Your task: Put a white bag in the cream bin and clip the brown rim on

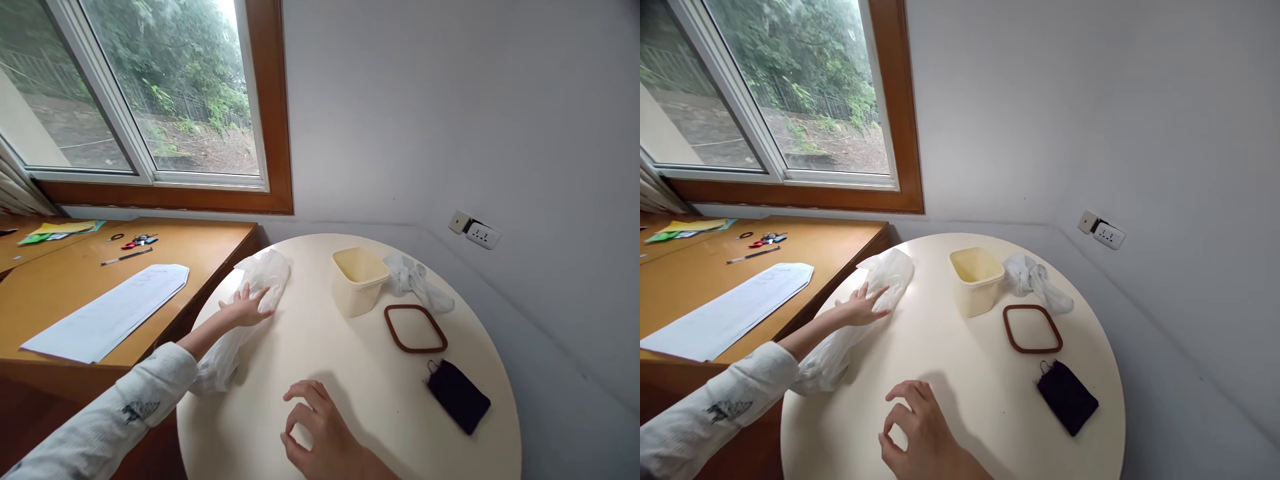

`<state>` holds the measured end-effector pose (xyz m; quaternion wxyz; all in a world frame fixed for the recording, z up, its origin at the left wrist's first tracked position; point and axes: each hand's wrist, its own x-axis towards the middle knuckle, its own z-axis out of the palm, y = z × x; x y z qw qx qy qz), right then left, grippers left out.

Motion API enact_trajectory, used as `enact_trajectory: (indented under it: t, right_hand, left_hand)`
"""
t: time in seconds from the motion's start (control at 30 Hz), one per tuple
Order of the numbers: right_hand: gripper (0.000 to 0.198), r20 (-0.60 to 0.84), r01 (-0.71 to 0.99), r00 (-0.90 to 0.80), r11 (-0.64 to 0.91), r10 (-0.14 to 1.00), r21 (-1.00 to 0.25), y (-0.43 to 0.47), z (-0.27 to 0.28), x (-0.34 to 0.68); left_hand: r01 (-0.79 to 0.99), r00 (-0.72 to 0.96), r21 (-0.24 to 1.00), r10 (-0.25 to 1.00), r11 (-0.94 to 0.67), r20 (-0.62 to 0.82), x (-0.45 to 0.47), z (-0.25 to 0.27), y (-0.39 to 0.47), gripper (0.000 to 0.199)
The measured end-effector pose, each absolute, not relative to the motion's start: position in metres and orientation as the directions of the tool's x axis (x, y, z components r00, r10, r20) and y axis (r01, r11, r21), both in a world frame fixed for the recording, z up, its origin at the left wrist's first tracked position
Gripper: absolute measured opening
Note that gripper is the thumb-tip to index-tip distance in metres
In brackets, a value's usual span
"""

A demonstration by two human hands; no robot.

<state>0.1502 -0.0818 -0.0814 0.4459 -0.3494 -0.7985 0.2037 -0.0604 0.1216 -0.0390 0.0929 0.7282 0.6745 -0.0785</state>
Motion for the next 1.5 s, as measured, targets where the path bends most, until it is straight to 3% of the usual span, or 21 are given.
enact_trajectory:
  t: [0.27,0.53,0.6,0.67,0.77,0.87,0.93,1.07,1.13,1.3,1.5]
  right_hand:
    - [0.023,0.569,0.364,-0.348,0.667,0.745,-0.650,-0.084,-0.082,0.151]
    - [0.021,0.576,0.360,-0.327,0.663,0.749,-0.656,-0.083,-0.083,0.154]
    - [0.021,0.568,0.357,-0.322,0.652,0.758,-0.669,-0.083,-0.082,0.155]
    - [0.022,0.561,0.355,-0.308,0.640,0.768,-0.681,-0.082,-0.079,0.157]
    - [0.022,0.571,0.364,-0.273,0.633,0.774,-0.683,-0.080,-0.071,0.164]
    - [0.021,0.566,0.389,-0.213,0.600,0.796,-0.699,-0.075,-0.062,0.180]
    - [0.020,0.547,0.408,-0.147,0.554,0.824,-0.725,-0.070,-0.059,0.194]
    - [0.019,0.521,0.437,0.014,0.463,0.853,-0.771,-0.062,-0.064,0.221]
    - [0.019,0.521,0.445,0.075,0.439,0.850,-0.780,-0.059,-0.068,0.229]
    - [0.019,0.501,0.456,0.104,0.406,0.859,-0.792,-0.061,-0.072,0.232]
    - [0.021,0.483,0.462,0.057,0.406,0.874,-0.789,-0.063,-0.071,0.226]
  left_hand:
    - [0.994,0.105,0.000,0.953,-0.110,-0.284,-0.081,-0.059,0.125,0.065]
    - [0.964,0.257,-0.026,0.949,-0.266,-0.182,-0.067,0.000,0.132,0.062]
    - [0.947,0.316,-0.025,0.944,-0.319,-0.092,-0.056,0.021,0.124,0.062]
    - [0.920,0.387,0.005,0.912,-0.391,0.137,-0.042,0.041,0.109,0.058]
    - [0.890,0.336,0.180,0.869,-0.420,0.364,-0.018,0.060,0.081,0.045]
    - [0.808,0.285,0.358,0.843,-0.467,0.456,0.007,0.058,0.057,0.031]
    - [0.758,0.271,0.443,0.849,-0.479,0.454,0.026,0.048,0.047,0.031]
    - [0.708,0.334,0.533,0.885,-0.463,0.325,0.068,0.025,0.047,0.067]
    - [0.681,0.398,0.567,0.884,-0.464,0.245,0.087,0.018,0.052,0.074]
    - [0.638,0.474,0.603,0.861,-0.479,0.182,0.114,0.010,0.065,0.054]
    - [0.617,0.459,0.567,0.835,-0.545,0.302,0.109,0.008,0.073,0.030]
